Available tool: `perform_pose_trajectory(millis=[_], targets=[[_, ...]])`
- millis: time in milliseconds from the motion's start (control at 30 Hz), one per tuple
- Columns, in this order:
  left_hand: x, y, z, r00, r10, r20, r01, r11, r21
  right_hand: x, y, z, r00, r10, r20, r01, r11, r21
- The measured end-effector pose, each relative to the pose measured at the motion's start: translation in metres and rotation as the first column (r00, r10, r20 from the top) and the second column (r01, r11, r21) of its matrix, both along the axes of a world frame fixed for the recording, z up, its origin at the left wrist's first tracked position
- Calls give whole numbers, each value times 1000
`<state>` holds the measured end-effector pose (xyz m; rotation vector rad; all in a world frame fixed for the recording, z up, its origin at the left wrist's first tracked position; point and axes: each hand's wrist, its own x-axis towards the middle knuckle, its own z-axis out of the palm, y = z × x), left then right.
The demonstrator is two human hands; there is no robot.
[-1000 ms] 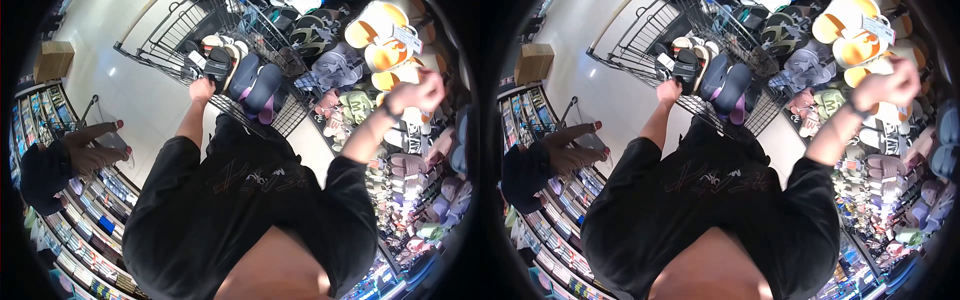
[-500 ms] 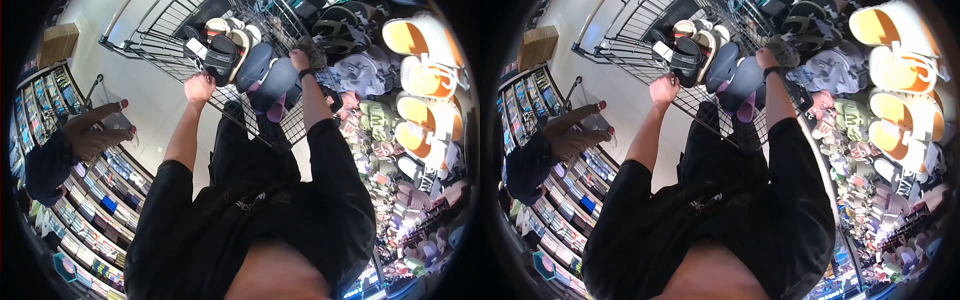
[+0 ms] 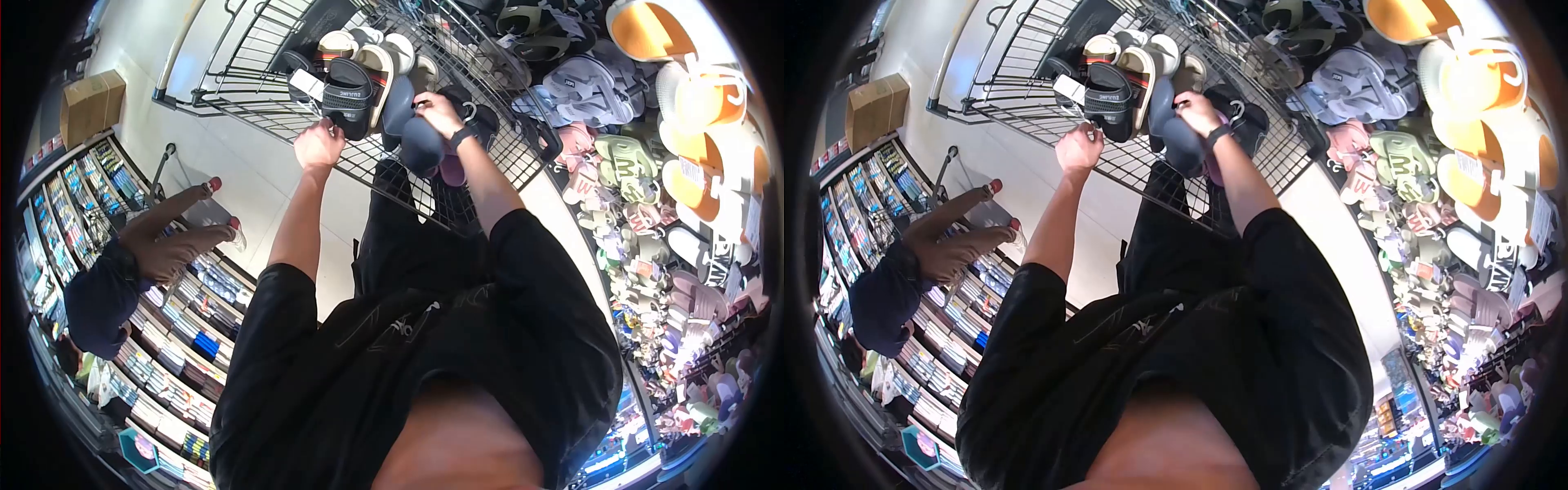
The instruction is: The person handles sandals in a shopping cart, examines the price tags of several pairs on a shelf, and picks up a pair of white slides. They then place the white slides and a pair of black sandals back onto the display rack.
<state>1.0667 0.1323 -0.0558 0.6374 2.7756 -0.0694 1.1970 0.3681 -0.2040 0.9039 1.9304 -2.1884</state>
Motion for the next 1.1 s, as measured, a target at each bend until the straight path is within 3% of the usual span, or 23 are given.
perform_pose_trajectory(millis=[67,100,200,233,267,333,433,467,533,567,600,667,767,933,1100], targets=[[0,0,1,1000,-12,4,12,1000,-14,3,-26,-4,994,-59,-93,74,983,169],[1,1,3,1000,-14,9,14,1000,-20,5,-36,8,992,-108,-57,117,979,169],[-1,-1,-2,1000,-24,15,24,1000,-11,11,-48,38,958,-288,-11,288,958,-7],[-1,-2,-2,1000,-23,19,23,1000,-15,13,-48,48,954,-298,31,299,954,-8],[-1,-2,-2,1000,-21,20,22,1000,-17,20,-45,45,951,-298,85,306,944,-124],[-1,-2,-4,999,-29,24,30,999,-15,26,-30,103,939,-210,272,281,925,-254],[-1,-2,-1,999,-40,21,40,999,2,35,-20,82,996,-56,65,60,996,-66],[-1,-3,0,999,-44,22,44,999,-1,30,-11,104,999,8,53,-9,1000,23],[-1,-3,-1,999,-50,17,51,999,-8,22,-2,31,979,177,-98,-157,971,179],[0,-4,-1,998,-63,6,63,998,8,13,7,69,965,238,107,-241,970,18],[0,-4,-3,997,-76,-2,76,997,-5,4,8,70,940,292,179,-305,951,51],[1,-5,-3,997,-80,-2,80,997,-6,-10,0,47,937,341,75,-341,848,405],[1,-8,-7,997,-77,11,76,997,21,-16,6,55,842,477,253,-509,547,664],[1,-11,-5,998,-56,25,56,998,21,-7,13,56,787,570,236,-497,359,790],[-5,-15,-4,996,-80,40,77,995,58,13,10,140,776,623,97,-299,228,927]])
